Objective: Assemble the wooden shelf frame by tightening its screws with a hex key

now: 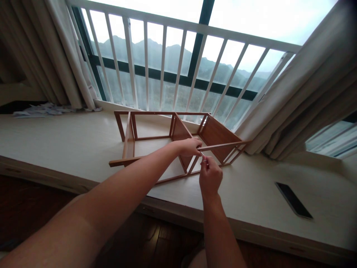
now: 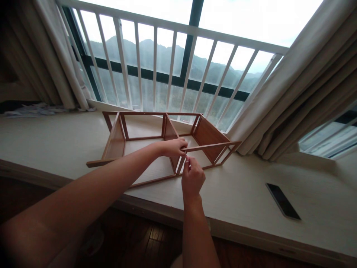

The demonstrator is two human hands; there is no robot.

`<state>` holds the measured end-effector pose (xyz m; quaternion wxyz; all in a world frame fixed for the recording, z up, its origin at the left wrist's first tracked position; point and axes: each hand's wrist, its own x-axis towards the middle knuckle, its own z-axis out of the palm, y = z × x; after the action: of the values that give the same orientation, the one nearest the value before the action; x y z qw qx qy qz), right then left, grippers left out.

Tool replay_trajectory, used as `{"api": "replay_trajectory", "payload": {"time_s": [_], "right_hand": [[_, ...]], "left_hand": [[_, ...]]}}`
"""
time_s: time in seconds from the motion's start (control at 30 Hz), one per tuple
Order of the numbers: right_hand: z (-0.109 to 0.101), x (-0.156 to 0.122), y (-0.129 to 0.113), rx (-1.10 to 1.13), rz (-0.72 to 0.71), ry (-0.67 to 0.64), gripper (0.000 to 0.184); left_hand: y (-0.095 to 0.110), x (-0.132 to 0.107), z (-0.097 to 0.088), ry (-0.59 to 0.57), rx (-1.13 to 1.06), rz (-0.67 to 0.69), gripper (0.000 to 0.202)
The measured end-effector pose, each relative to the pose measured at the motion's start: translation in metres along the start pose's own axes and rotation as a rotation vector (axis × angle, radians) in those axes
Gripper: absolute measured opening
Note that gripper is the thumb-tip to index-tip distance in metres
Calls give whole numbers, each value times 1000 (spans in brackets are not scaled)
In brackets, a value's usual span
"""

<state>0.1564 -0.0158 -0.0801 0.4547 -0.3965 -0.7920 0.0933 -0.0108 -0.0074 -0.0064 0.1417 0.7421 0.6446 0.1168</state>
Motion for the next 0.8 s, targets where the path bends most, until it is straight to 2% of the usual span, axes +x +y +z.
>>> {"api": "replay_trajectory", "payload": {"time_s": [0.2, 0.33, 0.43, 0.53, 0.6, 0.7, 0.8], "right_hand": [[-2, 2, -5, -46, 44, 4, 34], [-2, 5, -7, 29, 104, -8, 39], [1, 7, -12, 388, 335, -94, 44], [4, 9, -17, 968, 706, -283, 35], [3, 10, -18, 1269, 849, -414, 28], [-3, 12, -18, 1513, 860, -548, 25], [-6, 12, -16, 1519, 827, -572, 30]], "left_hand": [[-1, 1, 1, 5, -9, -2, 28], [0, 1, 1, 5, -2, -9, 27], [0, 1, 0, 4, -4, -11, 25], [0, 1, 1, 14, -2, 2, 23], [0, 1, 1, 21, 2, 3, 21], [-1, 0, 2, 23, -4, 4, 20], [-1, 1, 2, 22, -10, 3, 21]]}}
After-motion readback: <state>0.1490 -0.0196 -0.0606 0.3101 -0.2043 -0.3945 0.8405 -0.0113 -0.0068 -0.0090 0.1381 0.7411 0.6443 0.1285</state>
